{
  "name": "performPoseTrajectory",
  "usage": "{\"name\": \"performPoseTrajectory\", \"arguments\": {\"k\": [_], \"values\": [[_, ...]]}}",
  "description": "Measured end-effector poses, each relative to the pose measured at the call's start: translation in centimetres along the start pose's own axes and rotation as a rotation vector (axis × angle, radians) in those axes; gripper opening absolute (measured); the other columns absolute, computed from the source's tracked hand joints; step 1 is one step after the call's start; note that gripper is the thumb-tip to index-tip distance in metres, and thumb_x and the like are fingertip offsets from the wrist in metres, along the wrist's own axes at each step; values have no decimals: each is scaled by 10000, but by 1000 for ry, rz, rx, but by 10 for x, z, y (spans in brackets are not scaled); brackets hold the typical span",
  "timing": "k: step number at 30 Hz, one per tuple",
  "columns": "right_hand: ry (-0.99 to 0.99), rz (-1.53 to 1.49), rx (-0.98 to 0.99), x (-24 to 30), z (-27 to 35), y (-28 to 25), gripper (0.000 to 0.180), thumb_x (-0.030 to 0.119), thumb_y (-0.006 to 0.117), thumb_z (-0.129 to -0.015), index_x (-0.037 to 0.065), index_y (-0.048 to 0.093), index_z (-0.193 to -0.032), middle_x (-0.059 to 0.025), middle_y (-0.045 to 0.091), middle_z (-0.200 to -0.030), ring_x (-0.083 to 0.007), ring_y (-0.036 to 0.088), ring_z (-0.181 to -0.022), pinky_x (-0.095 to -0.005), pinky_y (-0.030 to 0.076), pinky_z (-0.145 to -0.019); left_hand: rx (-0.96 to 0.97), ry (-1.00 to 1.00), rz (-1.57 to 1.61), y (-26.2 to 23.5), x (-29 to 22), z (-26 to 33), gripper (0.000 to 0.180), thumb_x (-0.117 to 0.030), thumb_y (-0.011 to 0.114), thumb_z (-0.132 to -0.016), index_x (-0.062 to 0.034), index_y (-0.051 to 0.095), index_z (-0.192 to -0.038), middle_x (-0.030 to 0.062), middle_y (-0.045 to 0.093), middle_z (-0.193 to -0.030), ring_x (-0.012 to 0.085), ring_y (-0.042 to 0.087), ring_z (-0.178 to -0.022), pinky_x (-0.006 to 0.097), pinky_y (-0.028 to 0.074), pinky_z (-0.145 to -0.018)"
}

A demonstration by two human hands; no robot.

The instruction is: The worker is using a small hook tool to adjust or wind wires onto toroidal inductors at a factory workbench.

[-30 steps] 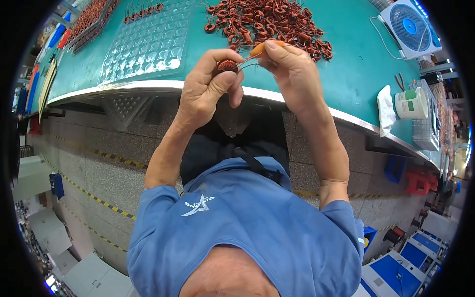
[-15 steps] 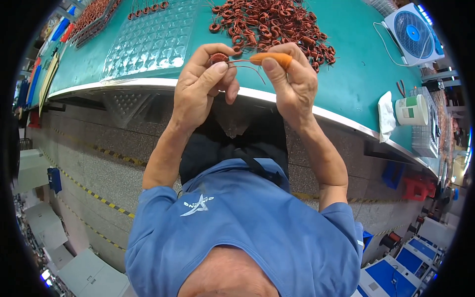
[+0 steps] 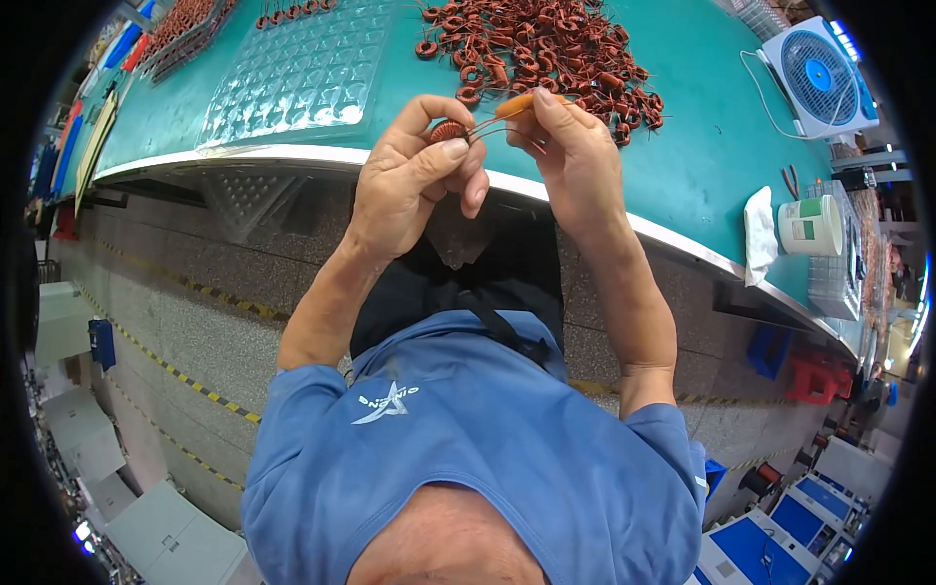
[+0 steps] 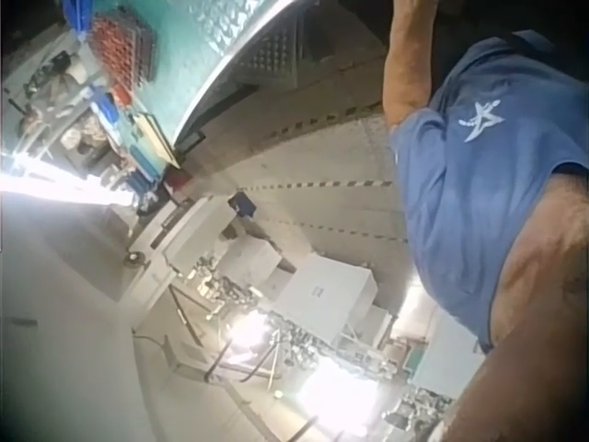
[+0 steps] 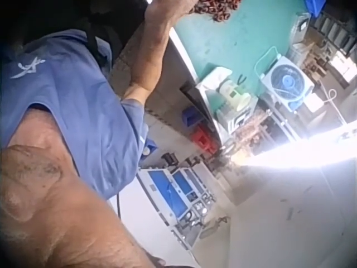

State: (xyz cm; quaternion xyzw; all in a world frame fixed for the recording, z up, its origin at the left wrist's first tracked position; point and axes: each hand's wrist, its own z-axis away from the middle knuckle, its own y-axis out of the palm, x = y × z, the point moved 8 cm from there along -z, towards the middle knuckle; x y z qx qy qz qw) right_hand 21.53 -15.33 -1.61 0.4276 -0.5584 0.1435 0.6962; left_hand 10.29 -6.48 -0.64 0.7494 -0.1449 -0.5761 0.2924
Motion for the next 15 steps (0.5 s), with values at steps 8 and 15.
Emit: {"name": "performPoseTrajectory", "arguments": {"k": [8,15], "values": [[-213,288,89,-4,15,-11,451,201,661,-899,-30,536,-1266,-89,623,-1064,-166,579,-923,-304,455,-815,27,130,-247,-6,-10,3,314,-136,537,-980,-19,434,-1253,89,578,-845,155,615,-695,268,530,-596],[-343,589,9,8,23,14,288,236,599,-964,-34,676,-1026,-74,698,-826,-117,649,-769,-238,499,-689,-9,118,-337,0,-7,2,232,-87,532,-968,23,490,-1168,58,590,-762,112,601,-628,235,502,-565]]}}
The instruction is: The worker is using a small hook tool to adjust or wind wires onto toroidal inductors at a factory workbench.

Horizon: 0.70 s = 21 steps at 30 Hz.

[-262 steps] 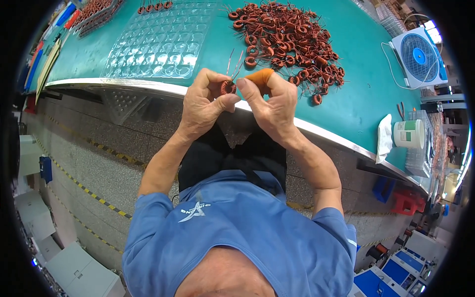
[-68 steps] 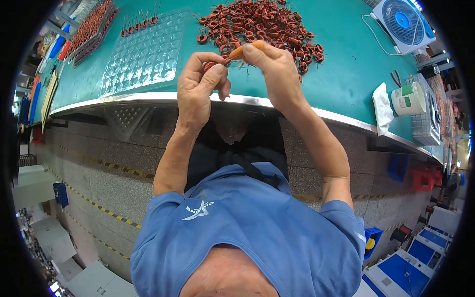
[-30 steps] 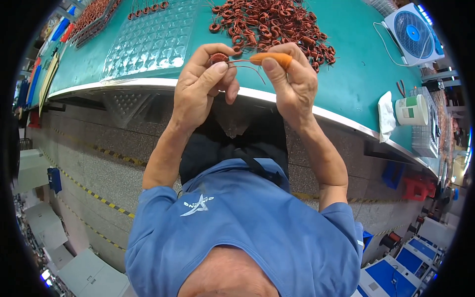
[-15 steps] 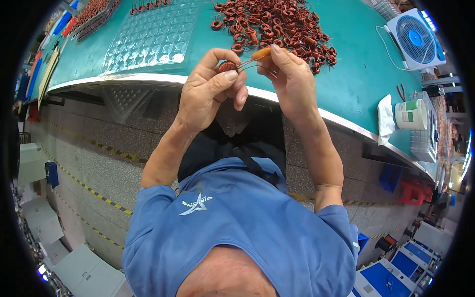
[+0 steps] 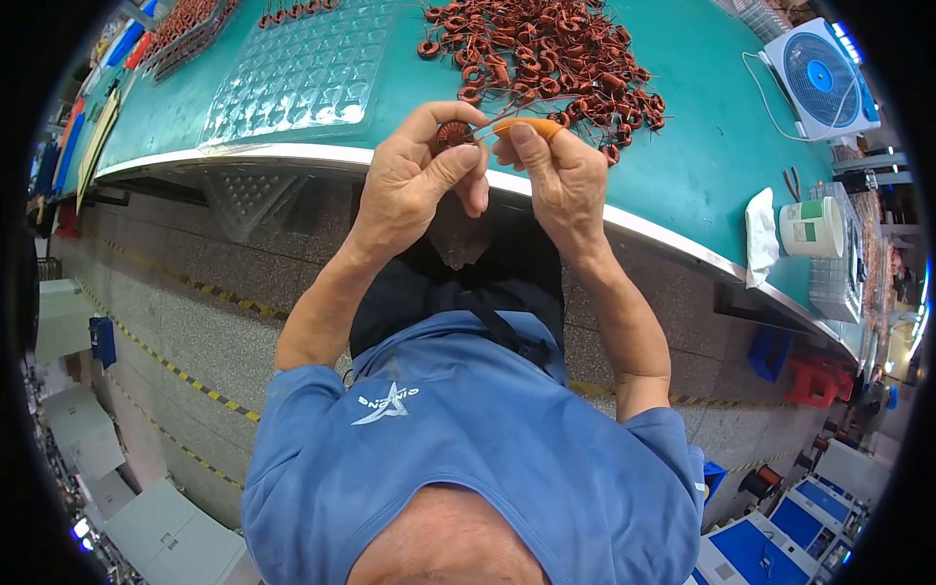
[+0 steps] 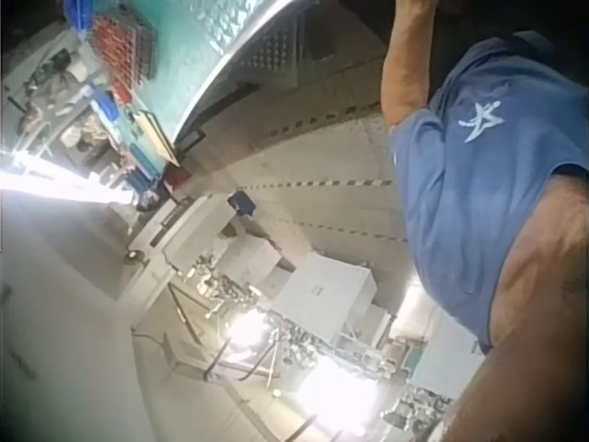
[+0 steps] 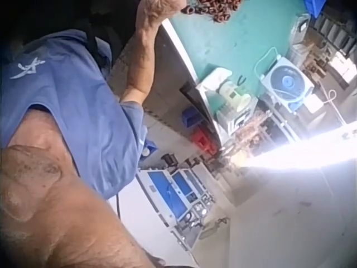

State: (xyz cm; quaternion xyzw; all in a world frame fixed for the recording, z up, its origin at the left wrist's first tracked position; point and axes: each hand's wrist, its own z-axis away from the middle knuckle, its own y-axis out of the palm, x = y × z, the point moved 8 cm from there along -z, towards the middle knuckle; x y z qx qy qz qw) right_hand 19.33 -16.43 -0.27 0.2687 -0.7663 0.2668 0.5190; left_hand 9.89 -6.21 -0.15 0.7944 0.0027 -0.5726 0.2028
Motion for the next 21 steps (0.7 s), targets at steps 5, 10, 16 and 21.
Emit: {"name": "performPoseTrajectory", "arguments": {"k": [5,10,16,21], "values": [[15,28,-161,17,0,-11,310,239,565,-970,-42,693,-941,-86,679,-736,-129,631,-673,-255,494,-642,-38,14,-93,-5,-1,3,201,-66,529,-961,26,513,-1139,41,588,-713,92,588,-610,223,488,-560],[-324,363,-77,54,19,5,250,159,552,-935,-29,696,-853,-121,650,-678,-146,611,-591,-281,476,-539,-43,28,-50,-5,-2,7,212,-61,522,-962,26,497,-1154,42,583,-724,94,577,-602,222,478,-555],[49,-28,-200,17,3,-18,259,153,571,-926,-61,680,-826,-97,653,-693,-137,556,-576,-252,421,-555,32,-34,21,2,0,7,224,-72,504,-977,28,472,-1175,44,560,-717,112,575,-596,237,489,-555],[78,-36,-119,4,3,-17,264,184,585,-940,-70,656,-951,-72,616,-698,-123,536,-597,-242,407,-580,91,-56,39,1,2,9,242,-83,501,-981,30,458,-1192,52,553,-714,122,590,-601,246,500,-554]]}}
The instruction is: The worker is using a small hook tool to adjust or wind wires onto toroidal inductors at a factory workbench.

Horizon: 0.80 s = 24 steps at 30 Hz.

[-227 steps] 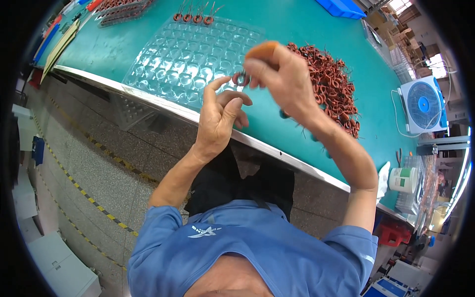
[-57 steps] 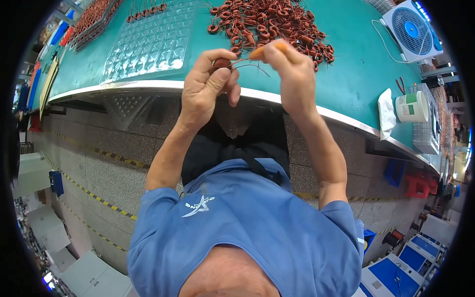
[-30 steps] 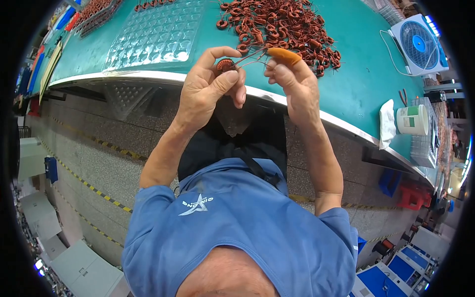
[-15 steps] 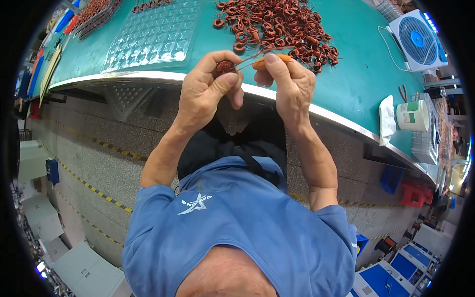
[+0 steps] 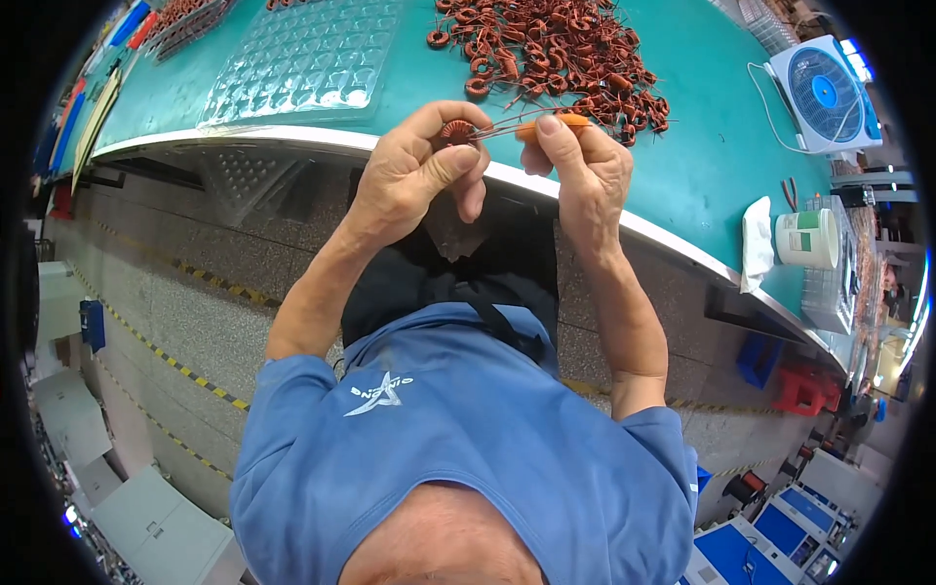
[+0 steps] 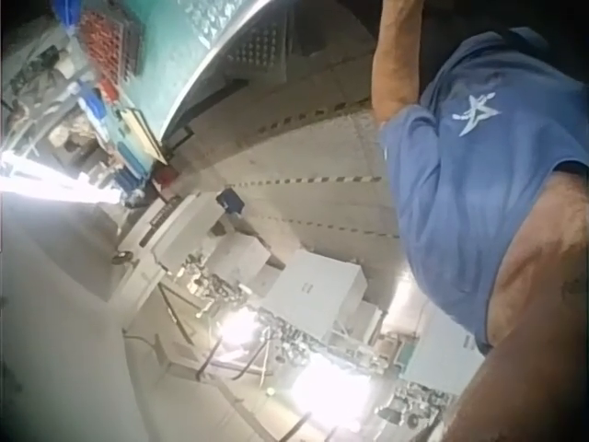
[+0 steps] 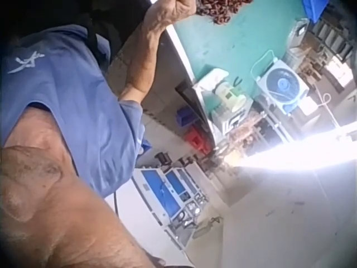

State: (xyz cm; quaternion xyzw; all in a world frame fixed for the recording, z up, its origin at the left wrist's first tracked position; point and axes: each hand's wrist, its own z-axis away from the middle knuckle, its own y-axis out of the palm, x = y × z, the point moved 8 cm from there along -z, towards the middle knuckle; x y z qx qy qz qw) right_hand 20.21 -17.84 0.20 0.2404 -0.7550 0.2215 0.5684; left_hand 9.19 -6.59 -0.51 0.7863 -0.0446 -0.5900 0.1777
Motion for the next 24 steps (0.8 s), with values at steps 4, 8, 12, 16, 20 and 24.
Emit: {"name": "performPoseTrajectory", "arguments": {"k": [4,8,12,16,20,24], "values": [[-92,-147,60,0,-6,2,425,195,699,-888,-16,549,-1225,-52,640,-847,-115,597,-745,-240,480,-690,33,-14,21,-5,-1,3,319,-155,555,-976,19,462,-1226,55,550,-776,136,600,-633,245,498,-577],[-205,-269,31,6,-7,1,332,121,713,-871,-16,590,-1147,-55,640,-820,-114,598,-715,-235,483,-668,94,-107,50,-6,6,5,347,-256,508,-1003,20,485,-1212,45,537,-738,134,604,-642,241,495,-575],[-87,-301,58,-11,-8,-5,178,142,718,-871,-14,642,-915,-47,616,-694,-117,578,-619,-237,456,-592,50,-84,-75,-12,19,2,423,-357,464,-1014,24,523,-1189,39,538,-736,120,583,-631,242,484,-568],[37,-379,85,-23,-6,0,183,146,710,-876,-16,634,-911,-57,616,-697,-118,557,-583,-238,421,-549,56,-54,-251,-8,22,4,388,-309,498,-1006,19,522,-1211,32,548,-740,100,551,-612,241,464,-552],[2,-299,38,-16,1,-2,191,157,707,-882,-16,632,-917,-52,625,-718,-110,572,-606,-238,455,-588,114,-120,-146,0,26,10,355,-277,509,-1003,10,518,-1211,32,545,-744,101,546,-603,235,452,-537],[-60,-252,-6,-10,5,-1,223,159,710,-881,-20,641,-995,-47,637,-763,-103,598,-673,-234,486,-629,18,-94,25,5,32,13,320,-258,509,-1003,12,520,-1175,38,513,-720,112,525,-558,239,432,-508]]}}
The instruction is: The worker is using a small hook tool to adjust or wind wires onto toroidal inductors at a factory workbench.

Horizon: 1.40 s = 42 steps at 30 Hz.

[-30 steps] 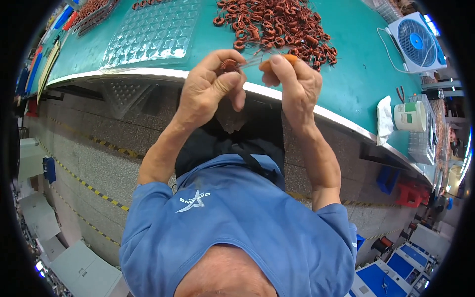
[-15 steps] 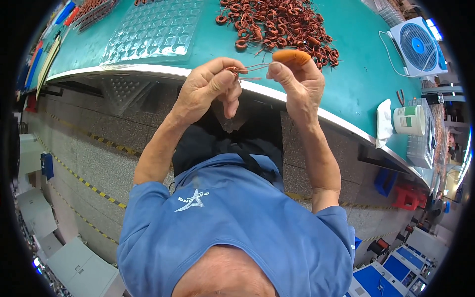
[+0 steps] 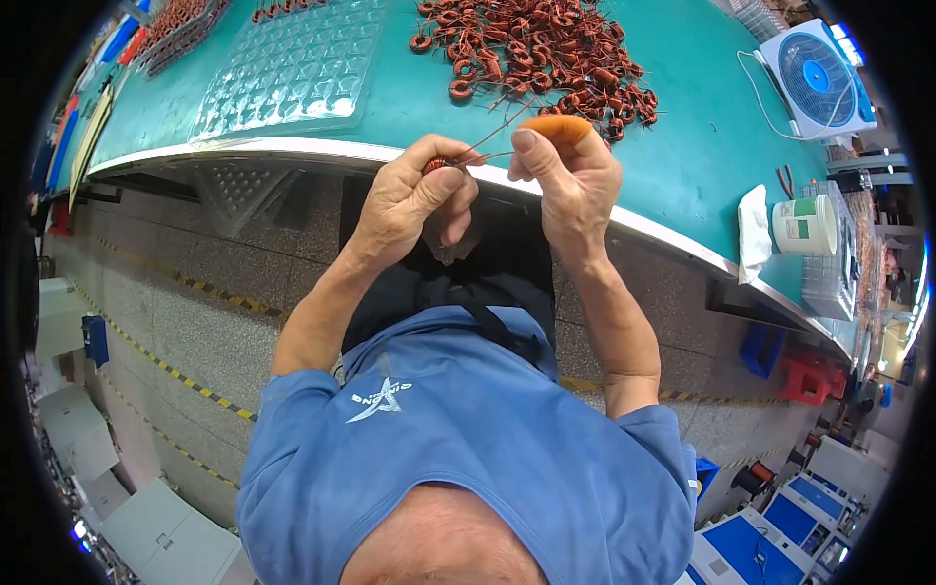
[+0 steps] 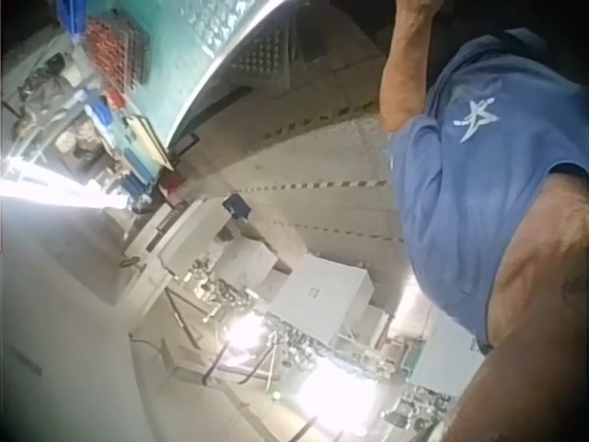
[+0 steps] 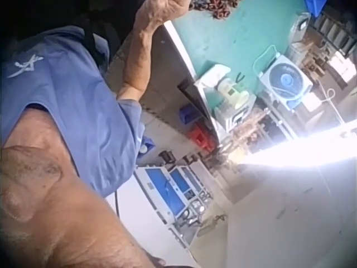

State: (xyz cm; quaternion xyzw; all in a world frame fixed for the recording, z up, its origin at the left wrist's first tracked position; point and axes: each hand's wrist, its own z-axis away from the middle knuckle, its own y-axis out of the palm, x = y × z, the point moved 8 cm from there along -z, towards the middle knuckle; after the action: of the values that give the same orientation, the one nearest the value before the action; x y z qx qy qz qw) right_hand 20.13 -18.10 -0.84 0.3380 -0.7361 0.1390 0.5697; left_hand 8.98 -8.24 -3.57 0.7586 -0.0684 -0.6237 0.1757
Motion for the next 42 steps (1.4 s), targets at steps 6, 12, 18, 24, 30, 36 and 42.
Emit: {"name": "performPoseTrajectory", "arguments": {"k": [6,12,18,24,30,36,42], "values": [[17,-10,43,-1,-2,2,274,133,726,-865,-18,641,-1077,-53,660,-881,-106,620,-761,-227,503,-697,-54,-65,223,-3,9,1,292,-244,495,-1009,14,525,-1143,47,499,-717,121,514,-534,245,434,-504],[-49,160,-194,0,-3,-22,352,163,700,-893,-16,558,-1161,-58,643,-895,-99,602,-724,-224,488,-644,-142,-64,124,-7,8,-2,285,-229,470,-1019,-9,466,-1201,56,517,-724,125,528,-567,241,442,-524],[212,177,85,-14,12,13,239,235,629,-946,-3,653,-951,-20,623,-706,-67,558,-589,-189,418,-531,-167,18,-282,-11,-7,-7,186,-187,474,-1015,-49,425,-1131,39,534,-714,111,532,-575,242,425,-525],[322,31,163,-14,7,17,258,257,669,-916,2,658,-878,-23,614,-670,-67,545,-556,-188,415,-508,49,126,-777,-2,-33,-12,226,-128,509,-966,-22,416,-1142,187,594,-826,397,602,-789,408,470,-686],[398,-17,252,-13,8,24,267,265,686,-895,1,654,-868,-29,616,-670,-74,544,-545,-190,406,-497,258,109,-1071,6,-55,-7,331,-126,667,-881,-31,476,-1134,133,613,-904,292,620,-808,373,496,-713],[452,-32,264,-16,15,25,234,220,700,-882,-10,656,-868,-32,624,-672,-77,556,-557,-212,421,-501,203,198,-1110,9,-58,-6,347,-134,710,-831,-8,472,-1048,148,598,-853,356,619,-797,412,490,-684],[75,281,-25,27,24,15,196,167,706,-878,-17,647,-844,-31,616,-652,-67,549,-559,-214,419,-501,5,56,-265,5,-34,-1,330,-176,682,-897,4,480,-1087,67,580,-813,189,638,-666,304,518,-605]]}}
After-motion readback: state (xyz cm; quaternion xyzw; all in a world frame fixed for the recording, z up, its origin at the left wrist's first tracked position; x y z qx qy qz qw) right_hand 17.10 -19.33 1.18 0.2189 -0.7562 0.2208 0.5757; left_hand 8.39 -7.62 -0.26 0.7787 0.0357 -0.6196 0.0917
